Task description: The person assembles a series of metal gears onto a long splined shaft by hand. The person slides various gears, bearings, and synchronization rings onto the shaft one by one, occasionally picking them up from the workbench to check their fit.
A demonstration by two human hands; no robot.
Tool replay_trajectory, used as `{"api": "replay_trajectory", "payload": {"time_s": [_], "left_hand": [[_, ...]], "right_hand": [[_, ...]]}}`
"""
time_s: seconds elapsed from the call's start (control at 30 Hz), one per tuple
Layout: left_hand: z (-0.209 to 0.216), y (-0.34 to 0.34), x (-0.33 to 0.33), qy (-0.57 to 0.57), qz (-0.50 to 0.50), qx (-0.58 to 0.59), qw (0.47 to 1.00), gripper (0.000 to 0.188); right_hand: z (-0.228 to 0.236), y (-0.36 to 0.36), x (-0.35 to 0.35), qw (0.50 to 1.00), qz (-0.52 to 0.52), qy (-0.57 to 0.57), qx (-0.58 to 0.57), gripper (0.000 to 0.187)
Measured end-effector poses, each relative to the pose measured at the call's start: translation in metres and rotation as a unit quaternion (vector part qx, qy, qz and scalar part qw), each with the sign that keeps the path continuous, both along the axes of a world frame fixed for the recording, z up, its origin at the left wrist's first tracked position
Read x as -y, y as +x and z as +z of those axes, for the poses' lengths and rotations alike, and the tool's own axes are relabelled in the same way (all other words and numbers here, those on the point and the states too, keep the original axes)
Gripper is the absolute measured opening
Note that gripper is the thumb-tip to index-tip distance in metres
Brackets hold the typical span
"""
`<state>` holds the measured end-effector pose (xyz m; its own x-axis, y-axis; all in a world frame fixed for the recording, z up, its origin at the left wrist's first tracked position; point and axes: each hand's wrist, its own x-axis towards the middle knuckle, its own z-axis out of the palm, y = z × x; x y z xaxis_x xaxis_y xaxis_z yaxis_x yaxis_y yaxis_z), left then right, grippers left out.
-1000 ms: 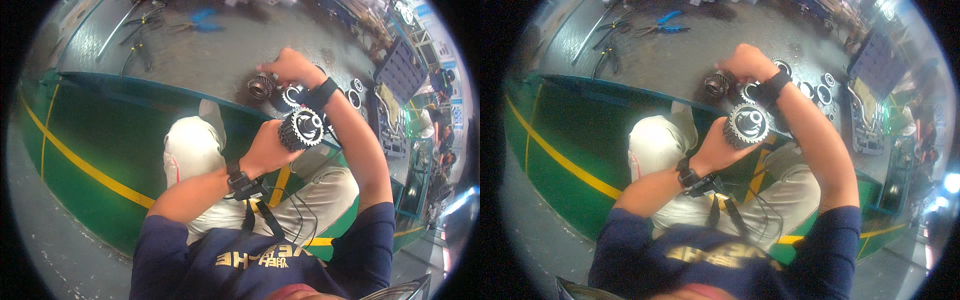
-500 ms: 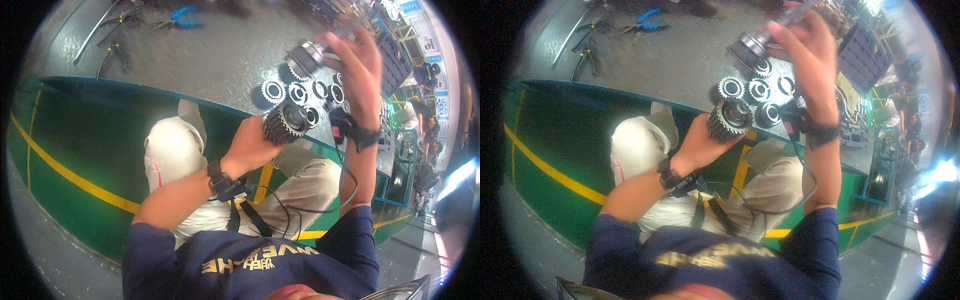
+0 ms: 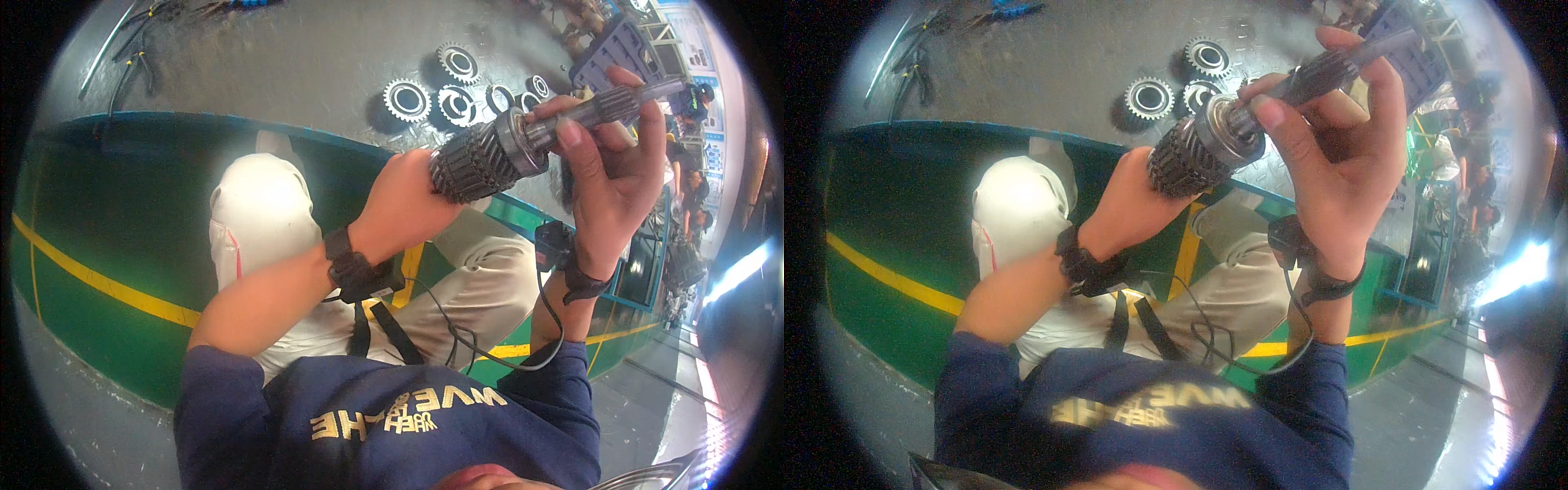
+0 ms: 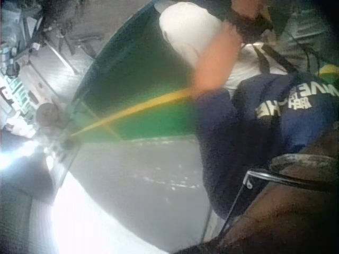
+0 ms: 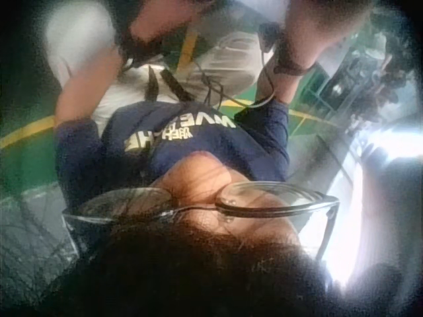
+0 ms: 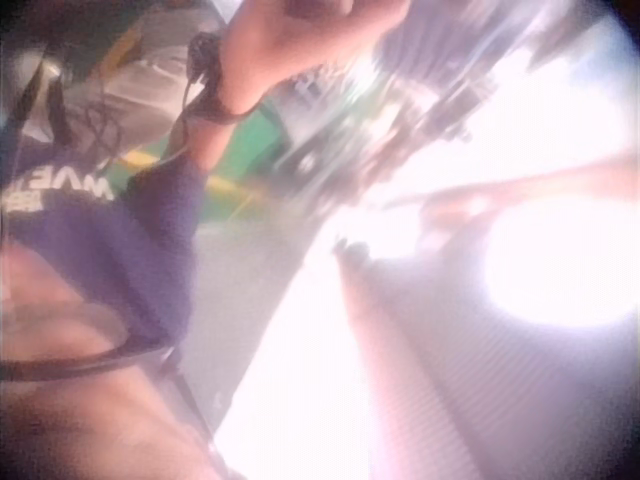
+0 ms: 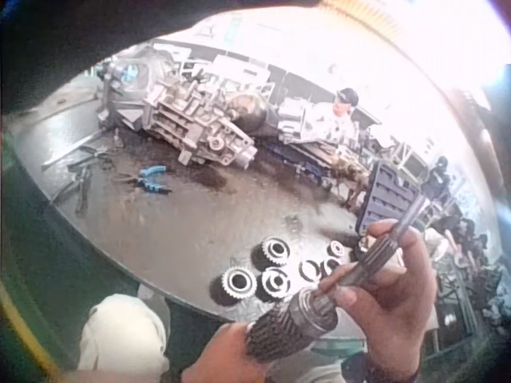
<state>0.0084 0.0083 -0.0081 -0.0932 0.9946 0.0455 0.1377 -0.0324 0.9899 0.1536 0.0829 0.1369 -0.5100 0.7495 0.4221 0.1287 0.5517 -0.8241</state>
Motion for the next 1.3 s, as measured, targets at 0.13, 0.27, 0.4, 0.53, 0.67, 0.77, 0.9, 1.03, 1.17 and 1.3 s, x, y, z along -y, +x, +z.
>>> {"api": "replay_trajectory", "payload": {"time_s": [0.13,0.27,0.4,0.53,0.67,0.77,0.9,1.03,1.17,1.3], "left_hand": [[-0.001,0.002,0.0,-0.021,-0.005,-0.001,1.0,0.026],[-0.003,0.006,-0.002,0.001,-0.007,0.012,1.0,0.025],[-0.001,0.01,-0.006,-0.008,-0.009,0.02,1.0,0.026],[-0.006,0.015,-0.011,-0.009,-0.006,0.013,1.0,0.027],[0.002,0.014,-0.015,-0.023,-0.036,0.049,0.998,0.029],[-0.001,0.018,-0.02,-0.011,-0.107,0.146,0.983,0.031],[0.032,0.01,-0.022,-0.197,-0.226,0.281,0.912,0.028],[0.025,0.02,-0.025,-0.245,-0.234,0.377,0.862,0.024],[0.027,0.019,-0.028,-0.254,-0.254,0.442,0.822,0.016],[0.026,0.024,-0.029,-0.263,-0.239,0.443,0.823,0.016]], "right_hand": [[0.001,-0.002,0.0,1.0,-0.027,0.007,0.009,0.062],[0.003,0.0,-0.005,0.995,-0.081,0.023,0.046,0.06],[0.005,-0.001,-0.01,0.987,-0.119,0.044,0.097,0.058],[-0.005,-0.001,-0.024,0.984,-0.138,0.038,0.103,0.057],[-0.015,0.003,-0.039,0.993,-0.097,-0.014,0.063,0.049],[-0.03,0.004,-0.048,0.972,0.047,-0.212,-0.095,0.044],[-0.05,0.014,-0.06,0.919,0.157,-0.343,-0.113,0.057],[-0.055,0.016,-0.061,0.907,0.165,-0.37,-0.117,0.061],[-0.058,0.026,-0.067,0.936,0.172,-0.304,-0.051,0.065],[-0.063,0.025,-0.064,0.94,0.115,-0.316,-0.054,0.055]]}}
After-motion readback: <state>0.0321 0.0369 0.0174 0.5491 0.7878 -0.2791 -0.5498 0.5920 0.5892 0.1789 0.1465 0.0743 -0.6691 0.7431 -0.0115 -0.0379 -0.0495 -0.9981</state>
